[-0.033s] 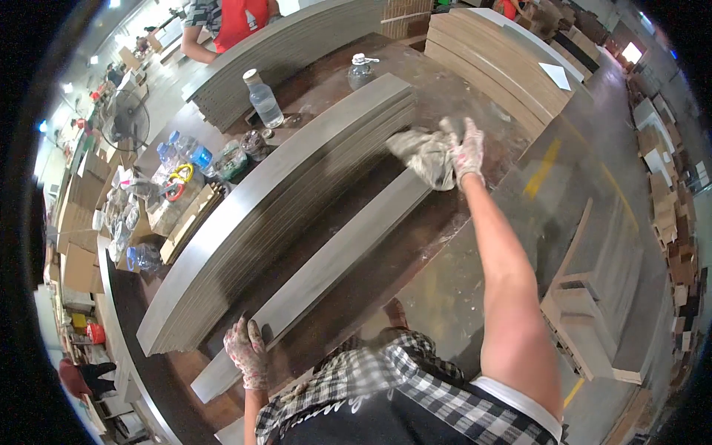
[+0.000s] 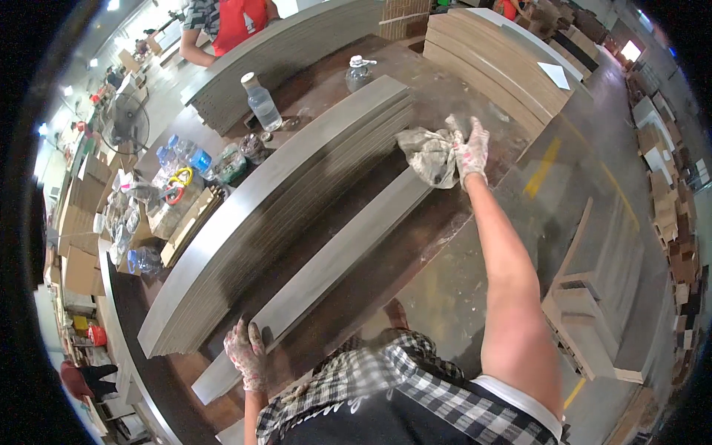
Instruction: The person sands the edges and surfaces of long wooden panels using a sanding block by hand and wipes them down with a cloth. The person moves panels from a stack to the workspace, applies the sanding block to several sides of the panels, and wipes away dust before moving the panels aside.
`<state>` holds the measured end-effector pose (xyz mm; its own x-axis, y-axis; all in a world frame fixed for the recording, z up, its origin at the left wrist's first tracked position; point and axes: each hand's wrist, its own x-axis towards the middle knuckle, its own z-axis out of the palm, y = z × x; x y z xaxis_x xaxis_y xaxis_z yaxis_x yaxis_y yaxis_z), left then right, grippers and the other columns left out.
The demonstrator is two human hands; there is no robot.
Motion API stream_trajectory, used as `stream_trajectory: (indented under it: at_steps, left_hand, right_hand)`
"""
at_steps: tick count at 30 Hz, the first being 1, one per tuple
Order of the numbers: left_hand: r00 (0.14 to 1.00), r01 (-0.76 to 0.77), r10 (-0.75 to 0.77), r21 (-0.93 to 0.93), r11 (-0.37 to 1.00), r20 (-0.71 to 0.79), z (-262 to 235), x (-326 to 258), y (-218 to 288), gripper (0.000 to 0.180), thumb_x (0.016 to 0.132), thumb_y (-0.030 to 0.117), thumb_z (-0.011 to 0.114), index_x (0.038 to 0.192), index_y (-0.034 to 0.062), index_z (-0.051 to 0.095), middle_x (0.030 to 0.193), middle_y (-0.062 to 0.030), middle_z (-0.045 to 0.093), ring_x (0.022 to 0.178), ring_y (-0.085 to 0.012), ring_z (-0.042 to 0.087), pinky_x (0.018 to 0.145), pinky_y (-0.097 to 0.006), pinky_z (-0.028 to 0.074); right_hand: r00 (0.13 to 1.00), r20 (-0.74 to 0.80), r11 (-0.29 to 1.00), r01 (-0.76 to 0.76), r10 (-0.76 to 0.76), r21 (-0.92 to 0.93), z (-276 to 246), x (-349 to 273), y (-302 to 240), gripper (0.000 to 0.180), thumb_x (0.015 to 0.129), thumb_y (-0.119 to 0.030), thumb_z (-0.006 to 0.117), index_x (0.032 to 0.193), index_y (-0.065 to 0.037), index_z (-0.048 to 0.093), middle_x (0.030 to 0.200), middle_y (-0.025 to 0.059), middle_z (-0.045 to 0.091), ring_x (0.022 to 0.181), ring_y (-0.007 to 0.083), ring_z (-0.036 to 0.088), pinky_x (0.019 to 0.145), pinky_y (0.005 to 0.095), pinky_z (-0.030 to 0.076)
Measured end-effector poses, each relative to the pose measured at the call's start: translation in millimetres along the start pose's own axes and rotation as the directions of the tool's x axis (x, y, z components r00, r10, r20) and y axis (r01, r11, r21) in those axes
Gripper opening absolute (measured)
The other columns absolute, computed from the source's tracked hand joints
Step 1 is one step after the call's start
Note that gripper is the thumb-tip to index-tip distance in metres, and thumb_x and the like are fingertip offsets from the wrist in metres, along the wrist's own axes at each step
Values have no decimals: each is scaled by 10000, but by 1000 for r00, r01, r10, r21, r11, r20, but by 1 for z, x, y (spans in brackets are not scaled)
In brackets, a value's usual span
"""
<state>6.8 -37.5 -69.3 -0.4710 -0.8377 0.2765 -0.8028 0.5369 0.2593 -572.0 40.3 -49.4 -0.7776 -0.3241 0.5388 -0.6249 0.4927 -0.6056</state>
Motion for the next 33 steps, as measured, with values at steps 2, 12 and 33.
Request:
stream_trajectory:
  at_steps: [2,12,33]
  left_hand:
    - [999,14,-9,-96,995,51,-4,0,4,457,883,270,617,1286,58,584,1024,-138,658,966,-348,595,912,-466,430]
    - [964,-197,179,75,978,197,1,-4,-11,905,587,431,838,1352,71,514,1210,-166,598,1131,-361,553,965,-482,425]
    - [951,81,-107,-101,992,-290,-124,-62,2,769,695,396,797,1291,4,512,1148,-200,584,1091,-411,556,936,-484,462]
  right_hand:
    - [996,-50,996,78,-77,31,-22,-11,-28,554,908,-158,636,1416,-31,455,1283,207,550,1187,333,534,1076,414,410]
    - [944,263,935,-264,201,235,5,-5,23,724,858,-374,708,1455,-73,429,1394,248,491,1314,378,469,1094,425,401]
    - [998,38,608,3,-54,794,-80,-80,-97,504,937,-37,592,1421,5,457,1434,124,498,1344,241,435,1151,387,316]
